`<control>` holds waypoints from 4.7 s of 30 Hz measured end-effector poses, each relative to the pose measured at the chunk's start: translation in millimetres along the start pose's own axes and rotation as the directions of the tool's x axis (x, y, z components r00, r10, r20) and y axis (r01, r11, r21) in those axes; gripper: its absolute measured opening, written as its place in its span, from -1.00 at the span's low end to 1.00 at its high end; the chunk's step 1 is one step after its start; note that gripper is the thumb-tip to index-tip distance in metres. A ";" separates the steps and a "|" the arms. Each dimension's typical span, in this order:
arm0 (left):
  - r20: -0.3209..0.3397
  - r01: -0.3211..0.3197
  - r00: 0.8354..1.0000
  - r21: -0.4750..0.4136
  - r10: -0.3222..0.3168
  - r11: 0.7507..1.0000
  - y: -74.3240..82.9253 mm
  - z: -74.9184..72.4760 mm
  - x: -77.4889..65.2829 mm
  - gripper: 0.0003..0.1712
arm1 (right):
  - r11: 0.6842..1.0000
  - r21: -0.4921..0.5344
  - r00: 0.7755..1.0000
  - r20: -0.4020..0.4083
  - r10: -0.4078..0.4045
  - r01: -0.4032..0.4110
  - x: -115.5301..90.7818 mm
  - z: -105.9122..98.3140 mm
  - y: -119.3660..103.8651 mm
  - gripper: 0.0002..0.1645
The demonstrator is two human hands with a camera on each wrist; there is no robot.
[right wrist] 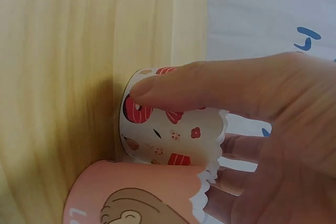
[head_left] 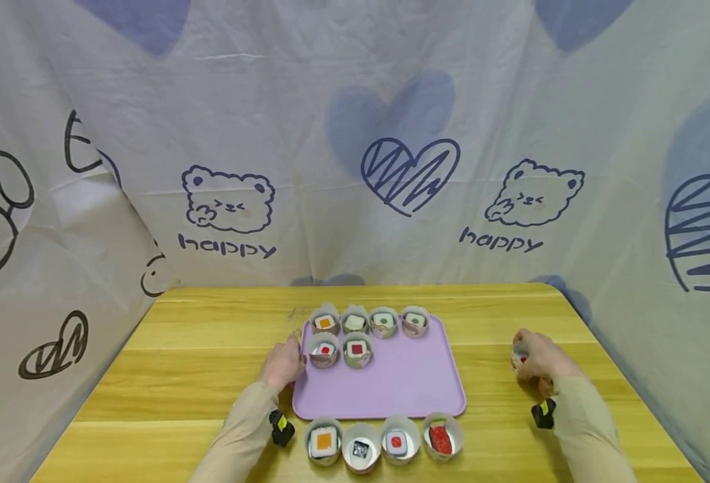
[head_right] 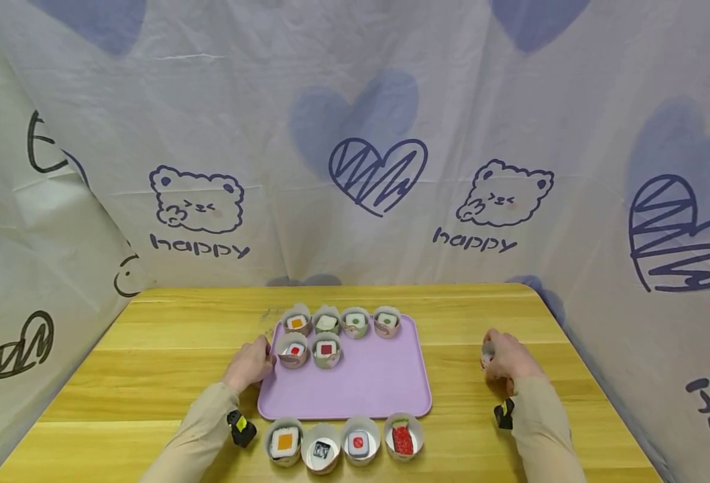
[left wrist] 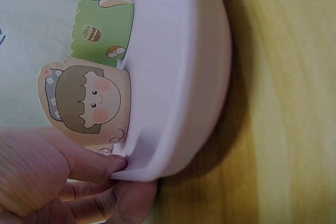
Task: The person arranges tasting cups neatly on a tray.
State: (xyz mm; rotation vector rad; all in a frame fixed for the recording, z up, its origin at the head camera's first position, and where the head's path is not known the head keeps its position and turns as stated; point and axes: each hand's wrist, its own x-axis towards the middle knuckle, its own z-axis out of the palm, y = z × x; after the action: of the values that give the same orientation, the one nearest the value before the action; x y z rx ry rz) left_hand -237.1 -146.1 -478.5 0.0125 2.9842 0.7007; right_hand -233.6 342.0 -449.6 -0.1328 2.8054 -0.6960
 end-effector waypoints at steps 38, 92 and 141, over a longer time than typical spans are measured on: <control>-0.002 0.000 1.000 -0.006 0.000 1.000 0.7 -0.1 -1.5 -0.79 | 0.990 -0.089 0.945 -0.299 -0.131 0.109 2.1 5.7 5.8 -0.40; 0.016 0.023 1.000 -0.021 -0.023 1.000 2.1 -1.4 -2.6 -0.79 | 0.968 0.216 0.865 -0.501 0.000 0.125 -32.0 33.3 -59.5 -0.15; 0.023 0.030 0.999 -0.014 -0.030 0.999 1.7 -1.0 -1.9 -0.77 | 0.935 0.192 0.898 -0.390 -0.205 0.297 7.5 47.0 -136.2 -0.17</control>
State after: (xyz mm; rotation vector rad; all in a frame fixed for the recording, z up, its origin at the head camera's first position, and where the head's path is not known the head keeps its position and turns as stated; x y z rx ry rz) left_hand -235.3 -145.0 -476.7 -0.0253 2.9514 0.7142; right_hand -224.7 199.8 -427.3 -0.3641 3.0447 -1.2446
